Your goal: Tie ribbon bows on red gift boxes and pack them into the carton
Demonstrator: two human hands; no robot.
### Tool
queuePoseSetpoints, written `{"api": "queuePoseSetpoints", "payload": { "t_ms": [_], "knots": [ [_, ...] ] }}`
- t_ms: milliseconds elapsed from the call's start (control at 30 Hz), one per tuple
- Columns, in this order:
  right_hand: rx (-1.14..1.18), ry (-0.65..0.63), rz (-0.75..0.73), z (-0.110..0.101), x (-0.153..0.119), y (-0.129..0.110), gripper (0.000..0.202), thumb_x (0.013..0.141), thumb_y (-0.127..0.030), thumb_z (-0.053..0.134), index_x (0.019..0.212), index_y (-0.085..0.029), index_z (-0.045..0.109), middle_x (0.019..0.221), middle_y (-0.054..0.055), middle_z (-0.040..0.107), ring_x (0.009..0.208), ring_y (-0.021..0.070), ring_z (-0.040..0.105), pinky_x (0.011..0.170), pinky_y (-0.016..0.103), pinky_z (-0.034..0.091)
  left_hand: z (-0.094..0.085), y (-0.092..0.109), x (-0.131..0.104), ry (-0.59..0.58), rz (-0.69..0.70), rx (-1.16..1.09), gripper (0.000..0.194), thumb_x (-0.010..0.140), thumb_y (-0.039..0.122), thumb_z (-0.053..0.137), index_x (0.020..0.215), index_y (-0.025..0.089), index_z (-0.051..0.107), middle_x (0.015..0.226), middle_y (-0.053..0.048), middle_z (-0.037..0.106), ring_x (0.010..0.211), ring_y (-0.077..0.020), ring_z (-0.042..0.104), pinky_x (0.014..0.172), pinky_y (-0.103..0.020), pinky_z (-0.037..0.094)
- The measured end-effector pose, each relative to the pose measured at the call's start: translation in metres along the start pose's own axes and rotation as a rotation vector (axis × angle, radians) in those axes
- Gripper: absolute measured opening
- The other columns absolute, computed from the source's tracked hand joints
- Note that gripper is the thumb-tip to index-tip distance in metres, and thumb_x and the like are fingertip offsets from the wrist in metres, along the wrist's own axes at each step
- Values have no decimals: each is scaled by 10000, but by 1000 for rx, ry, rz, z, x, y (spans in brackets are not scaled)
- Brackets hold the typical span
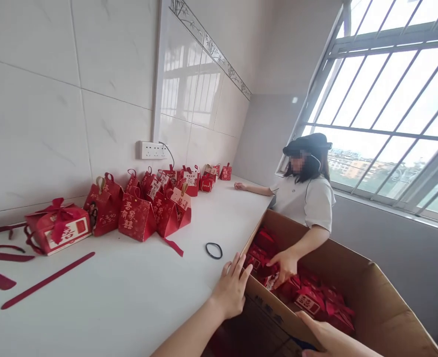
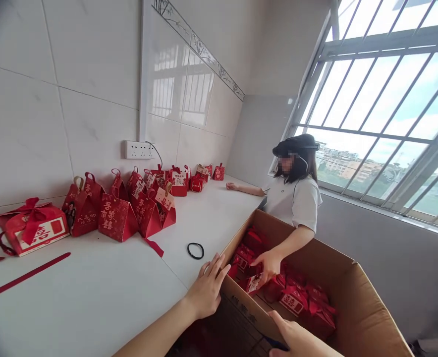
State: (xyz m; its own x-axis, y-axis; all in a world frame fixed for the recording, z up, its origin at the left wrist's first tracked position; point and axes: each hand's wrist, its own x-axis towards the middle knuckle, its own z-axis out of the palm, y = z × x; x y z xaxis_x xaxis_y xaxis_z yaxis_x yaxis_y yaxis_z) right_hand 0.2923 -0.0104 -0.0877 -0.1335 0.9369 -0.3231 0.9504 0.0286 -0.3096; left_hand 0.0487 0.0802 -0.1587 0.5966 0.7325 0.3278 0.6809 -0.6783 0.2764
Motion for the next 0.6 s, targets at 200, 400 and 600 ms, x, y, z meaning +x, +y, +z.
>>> {"api": "queuePoseSetpoints", "payload": {
  "t_ms": [200,400,600],
  "knots": [
    [-192,264,65,38,15,4,404,818,-283,401,1159,-160,580,1082,145,684,984,318,646,823,417,494,-4,2,0,7,-13,27,629,751,146,505,1359,140,343,1501,-158,245,1415,-304,119,1078,-487,276],
    [-26,652,-159,44,7,-19,317,807,-328,463,1083,-204,558,1103,121,640,977,272,626,820,418,502,-20,10,-2,24,-15,28,648,760,89,450,1388,141,299,1519,-149,207,1423,-284,94,1097,-494,180],
    [336,617,-753,53,18,-121,247,849,-167,327,905,-232,559,835,62,643,808,165,621,712,307,530,-84,-21,-79,373,-126,238,434,822,157,372,1248,232,413,1397,-63,452,1351,-232,334,1061,-408,216]
  ]
}}
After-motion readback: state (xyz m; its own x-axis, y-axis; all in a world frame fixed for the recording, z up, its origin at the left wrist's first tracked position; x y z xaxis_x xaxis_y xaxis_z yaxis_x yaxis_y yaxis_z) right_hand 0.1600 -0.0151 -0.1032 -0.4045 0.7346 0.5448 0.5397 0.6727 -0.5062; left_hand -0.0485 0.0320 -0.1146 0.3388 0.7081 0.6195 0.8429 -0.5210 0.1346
